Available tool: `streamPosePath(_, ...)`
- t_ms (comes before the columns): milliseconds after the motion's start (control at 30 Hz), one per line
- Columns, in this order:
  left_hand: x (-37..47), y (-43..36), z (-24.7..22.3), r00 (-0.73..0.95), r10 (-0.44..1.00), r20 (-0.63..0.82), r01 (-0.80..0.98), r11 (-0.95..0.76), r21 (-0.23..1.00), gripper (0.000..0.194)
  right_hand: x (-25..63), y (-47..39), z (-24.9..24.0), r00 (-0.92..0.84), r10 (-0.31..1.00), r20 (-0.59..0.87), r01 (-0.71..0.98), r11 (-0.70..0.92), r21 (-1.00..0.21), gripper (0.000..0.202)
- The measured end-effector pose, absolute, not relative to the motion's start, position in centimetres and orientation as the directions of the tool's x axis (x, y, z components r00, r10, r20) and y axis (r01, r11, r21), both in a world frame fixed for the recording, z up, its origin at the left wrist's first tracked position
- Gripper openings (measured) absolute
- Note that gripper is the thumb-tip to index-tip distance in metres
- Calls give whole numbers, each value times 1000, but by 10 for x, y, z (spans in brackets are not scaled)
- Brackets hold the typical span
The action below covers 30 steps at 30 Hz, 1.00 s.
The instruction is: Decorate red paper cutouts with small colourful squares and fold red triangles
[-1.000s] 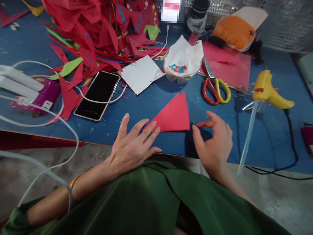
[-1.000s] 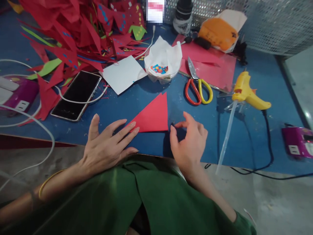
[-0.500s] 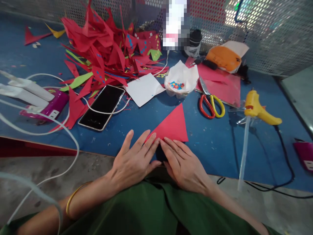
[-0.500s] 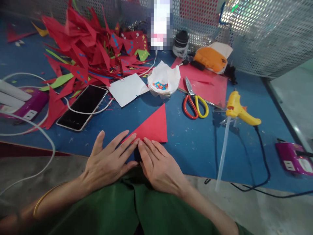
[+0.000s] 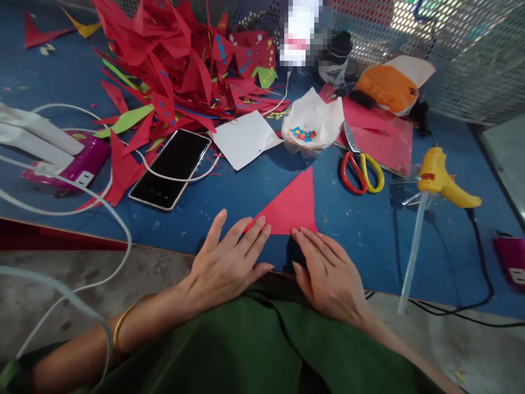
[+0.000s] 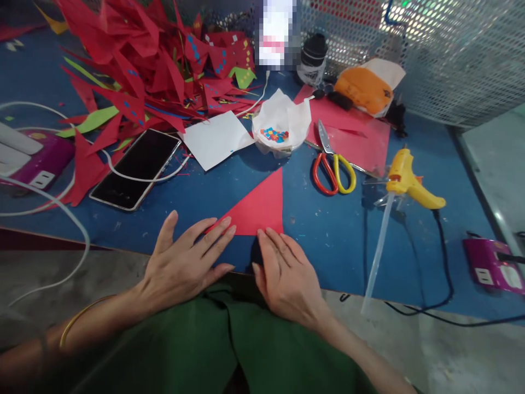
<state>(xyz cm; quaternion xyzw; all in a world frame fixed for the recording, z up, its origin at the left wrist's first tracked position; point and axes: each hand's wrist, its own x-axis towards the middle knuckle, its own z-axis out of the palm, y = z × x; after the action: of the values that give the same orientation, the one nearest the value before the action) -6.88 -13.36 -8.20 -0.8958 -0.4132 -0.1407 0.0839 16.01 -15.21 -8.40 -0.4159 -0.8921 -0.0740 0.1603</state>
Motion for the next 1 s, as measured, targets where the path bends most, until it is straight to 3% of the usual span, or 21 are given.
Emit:
streamPosePath(167, -68, -132, -81, 621, 697, 359, 755, -655, -34, 46, 172, -162, -72, -384, 804, 454, 903, 431, 2, 54)
streamPosePath(267, -68, -132, -80, 621, 691, 370, 750, -661, -25, 44, 163, -155, -72, -490, 773, 402, 839, 544, -22, 67)
streamPosePath(333, -68, -132, -81, 606, 707, 365, 758, -652, 2, 43, 156, -147, -77, -618, 724, 308, 749, 661, -52, 66)
streamPosePath(433, -72, -136, -88, 565, 709, 423, 766, -641, 51, 45, 150, -139, -85, -680, 697, 227, 705, 707, -57, 63)
streamPosePath(567, -80, -145, -99, 314, 694, 648, 854, -505, 127, 63, 151, -138, -88, -700, 684, 206, 690, 722, -54, 57)
streamPosePath(633, -83, -148, -102, 225, 696, 682, 891, -430, 146, 67, 152, -139, -86, -706, 679, 203, 684, 727, -54, 56)
streamPosePath(1000, -83, -142, -97, 476, 705, 526, 819, -573, 27, 50, 151, -139, -86, -691, 693, 204, 700, 712, -49, 55)
